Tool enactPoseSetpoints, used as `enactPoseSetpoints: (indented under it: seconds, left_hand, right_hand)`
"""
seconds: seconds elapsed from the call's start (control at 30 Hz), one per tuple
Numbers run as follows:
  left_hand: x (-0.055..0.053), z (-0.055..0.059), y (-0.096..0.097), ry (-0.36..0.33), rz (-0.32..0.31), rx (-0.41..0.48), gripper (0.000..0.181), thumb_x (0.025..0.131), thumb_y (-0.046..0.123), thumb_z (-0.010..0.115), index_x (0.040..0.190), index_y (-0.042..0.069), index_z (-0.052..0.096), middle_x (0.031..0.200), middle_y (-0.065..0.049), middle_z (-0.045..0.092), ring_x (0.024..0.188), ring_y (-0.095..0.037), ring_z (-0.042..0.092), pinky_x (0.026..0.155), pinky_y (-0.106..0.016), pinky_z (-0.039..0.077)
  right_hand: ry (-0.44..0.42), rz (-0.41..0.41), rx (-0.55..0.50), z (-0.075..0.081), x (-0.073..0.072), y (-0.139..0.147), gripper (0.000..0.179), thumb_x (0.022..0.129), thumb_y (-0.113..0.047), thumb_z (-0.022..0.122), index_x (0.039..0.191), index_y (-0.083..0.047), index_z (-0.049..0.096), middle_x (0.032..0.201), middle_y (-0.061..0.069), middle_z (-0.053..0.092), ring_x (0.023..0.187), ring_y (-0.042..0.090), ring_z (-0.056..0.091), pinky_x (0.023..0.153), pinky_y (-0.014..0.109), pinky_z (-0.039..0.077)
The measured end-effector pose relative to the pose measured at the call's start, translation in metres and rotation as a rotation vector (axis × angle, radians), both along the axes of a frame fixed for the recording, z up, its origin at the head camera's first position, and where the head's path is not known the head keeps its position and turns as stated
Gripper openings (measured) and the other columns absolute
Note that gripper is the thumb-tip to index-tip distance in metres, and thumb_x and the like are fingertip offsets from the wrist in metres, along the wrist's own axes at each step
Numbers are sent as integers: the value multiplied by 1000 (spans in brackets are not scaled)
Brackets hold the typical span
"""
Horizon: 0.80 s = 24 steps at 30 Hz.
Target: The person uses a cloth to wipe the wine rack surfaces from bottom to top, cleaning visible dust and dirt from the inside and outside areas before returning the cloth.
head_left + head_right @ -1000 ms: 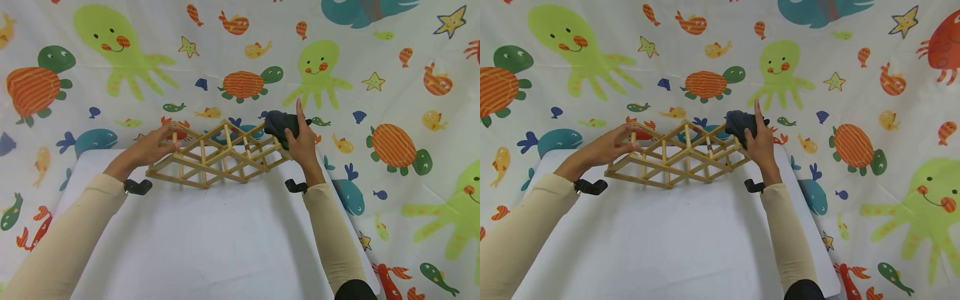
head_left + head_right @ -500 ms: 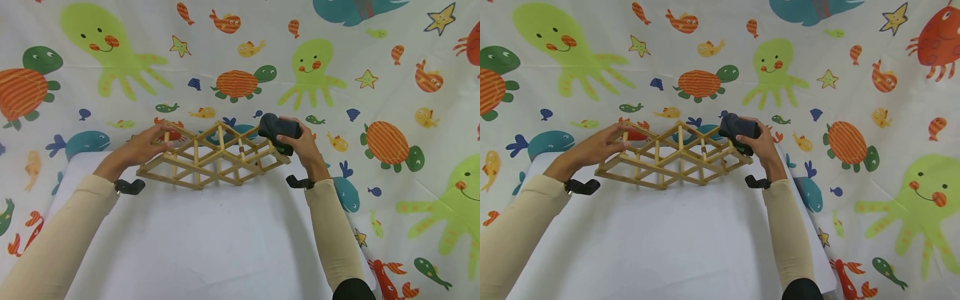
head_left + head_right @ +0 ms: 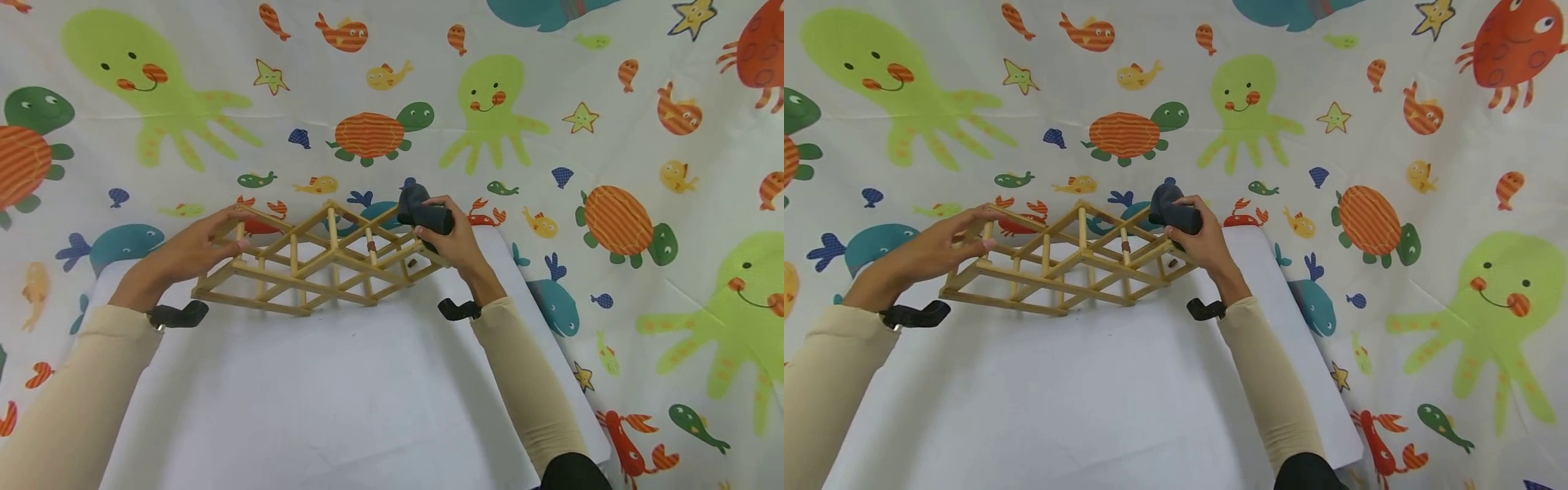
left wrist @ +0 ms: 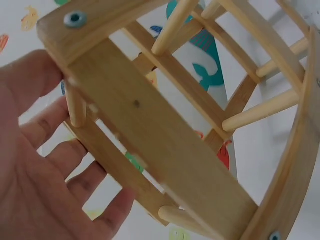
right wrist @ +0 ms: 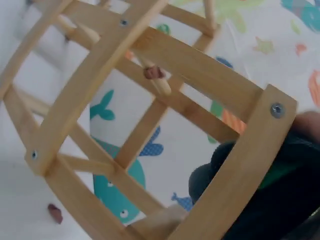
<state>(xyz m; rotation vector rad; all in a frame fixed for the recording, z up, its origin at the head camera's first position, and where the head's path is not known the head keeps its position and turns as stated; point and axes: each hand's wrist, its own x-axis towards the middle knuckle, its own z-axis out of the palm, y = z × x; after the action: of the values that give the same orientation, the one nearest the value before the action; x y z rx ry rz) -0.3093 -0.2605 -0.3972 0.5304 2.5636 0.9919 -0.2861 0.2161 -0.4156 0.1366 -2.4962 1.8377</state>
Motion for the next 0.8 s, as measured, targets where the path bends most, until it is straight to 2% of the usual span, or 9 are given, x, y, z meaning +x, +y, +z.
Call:
enactPoseSetpoints:
  seconds: [0.13,0.23,0.4,0.47,0.6,0.7,0.8]
  left_hand:
    - [-1,-1,-12,-10,-2,-5,68,108,36,63,166,21,32,180,-17,5,160,-58,12,112,-90,19]
    - [-2,0,-11,-14,-3,-2,68,108,38,63,165,21,32,180,-18,9,159,-58,14,113,-89,19]
    - [-5,-3,-1,14,40,-23,67,104,43,68,161,21,37,174,-23,26,156,-59,22,113,-88,21]
    - [-5,-4,3,25,54,-30,66,104,41,69,159,21,39,171,-24,31,155,-60,24,113,-88,23]
    - [-3,-4,3,33,53,-31,64,104,38,69,158,20,39,171,-24,33,155,-60,25,113,-88,23]
    - [0,-4,-3,2,33,29,66,104,37,69,161,23,37,176,-20,24,154,-59,27,110,-88,28]
    - [3,-4,-11,-38,-2,70,76,101,36,73,165,30,32,181,-12,10,153,-56,27,108,-86,34]
  right_hand:
    - [28,38,35,0,1,-6,54,100,-9,73,147,-32,62,161,8,51,145,34,51,120,59,43]
    - [14,100,32,-2,1,5,56,103,-8,69,151,-35,61,163,3,51,147,32,52,123,57,43]
    - [-48,271,36,3,5,36,48,103,-4,67,147,-23,66,159,4,56,146,28,55,118,48,49]
    - [-63,302,45,9,7,45,46,103,-2,67,146,-19,67,158,6,57,145,28,55,115,43,52]
    - [-5,247,35,17,6,41,51,103,-1,67,150,-20,63,159,4,56,145,28,55,114,40,53]
    - [65,198,25,18,3,26,55,103,-3,68,153,-24,60,161,0,55,148,26,52,120,47,48]
    - [95,164,47,16,2,13,54,103,-6,68,153,-27,60,162,-1,53,151,25,49,123,52,44]
